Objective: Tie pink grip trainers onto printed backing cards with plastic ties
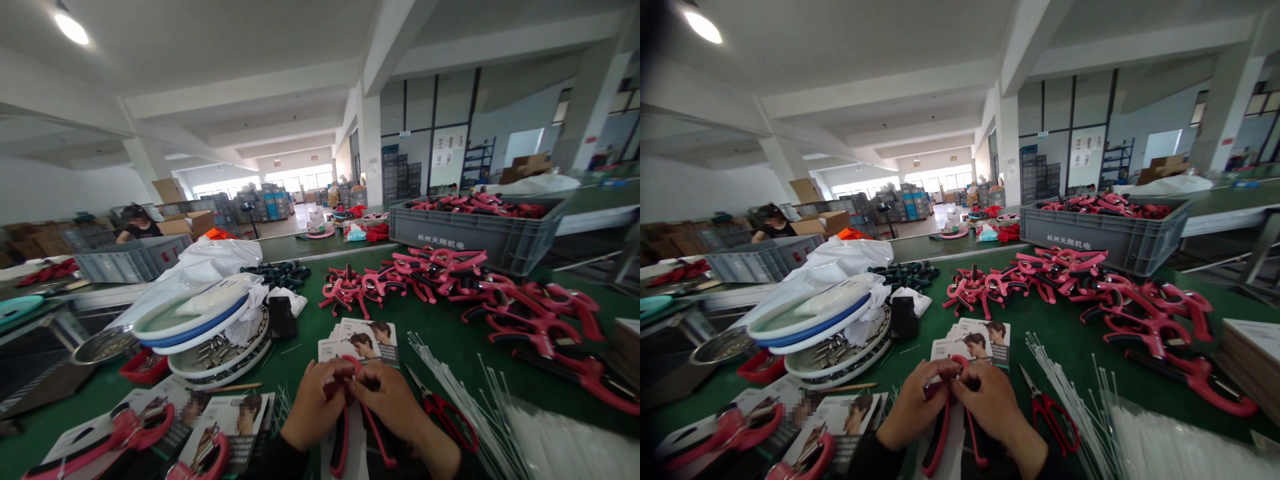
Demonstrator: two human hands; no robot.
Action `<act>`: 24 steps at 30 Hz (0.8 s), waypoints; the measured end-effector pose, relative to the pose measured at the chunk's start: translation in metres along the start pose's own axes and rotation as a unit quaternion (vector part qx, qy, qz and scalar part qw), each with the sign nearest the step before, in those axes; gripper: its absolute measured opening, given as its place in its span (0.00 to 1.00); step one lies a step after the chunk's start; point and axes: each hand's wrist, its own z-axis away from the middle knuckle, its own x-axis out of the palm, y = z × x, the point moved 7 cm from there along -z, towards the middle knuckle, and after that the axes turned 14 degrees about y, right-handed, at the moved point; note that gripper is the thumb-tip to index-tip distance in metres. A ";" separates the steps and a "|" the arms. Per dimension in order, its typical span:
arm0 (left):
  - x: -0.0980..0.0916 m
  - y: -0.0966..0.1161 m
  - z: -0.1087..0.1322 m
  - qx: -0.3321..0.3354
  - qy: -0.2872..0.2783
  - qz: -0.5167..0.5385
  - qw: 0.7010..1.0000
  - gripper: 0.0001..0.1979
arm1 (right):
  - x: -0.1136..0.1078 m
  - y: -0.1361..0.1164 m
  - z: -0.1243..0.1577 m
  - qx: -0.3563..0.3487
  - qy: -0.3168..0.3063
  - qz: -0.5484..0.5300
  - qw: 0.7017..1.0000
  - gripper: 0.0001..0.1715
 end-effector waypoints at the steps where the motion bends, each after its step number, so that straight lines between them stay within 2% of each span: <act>1: -0.001 0.000 0.001 0.000 -0.010 0.015 1.000 0.17 | 0.000 0.000 0.000 0.001 -0.001 0.002 1.000 0.12; 3: -0.003 0.001 0.002 0.003 -0.016 0.021 1.000 0.13 | 0.000 -0.001 0.000 -0.001 0.000 0.008 1.000 0.10; 6: -0.005 0.006 0.002 0.022 0.023 -0.031 0.999 0.07 | 0.000 -0.003 0.001 -0.009 0.003 0.017 1.000 0.10; 11: -0.005 0.025 0.004 0.111 0.114 -0.087 0.984 0.08 | -0.009 -0.008 0.006 -0.039 0.069 -0.069 0.994 0.05; 14: -0.005 0.029 0.011 0.157 0.166 -0.086 0.970 0.08 | -0.010 -0.012 0.009 -0.081 0.070 -0.113 0.988 0.06; 16: -0.005 0.027 0.016 0.168 0.197 -0.076 0.963 0.09 | -0.006 -0.014 0.010 -0.093 0.048 -0.089 0.991 0.09; 21: -0.013 0.031 0.031 0.189 0.292 -0.060 0.936 0.12 | 0.001 -0.018 0.010 -0.092 -0.009 0.075 0.993 0.13; 24: -0.024 0.039 0.034 0.177 0.298 -0.052 0.936 0.13 | -0.003 -0.018 0.011 -0.092 -0.009 0.119 0.989 0.12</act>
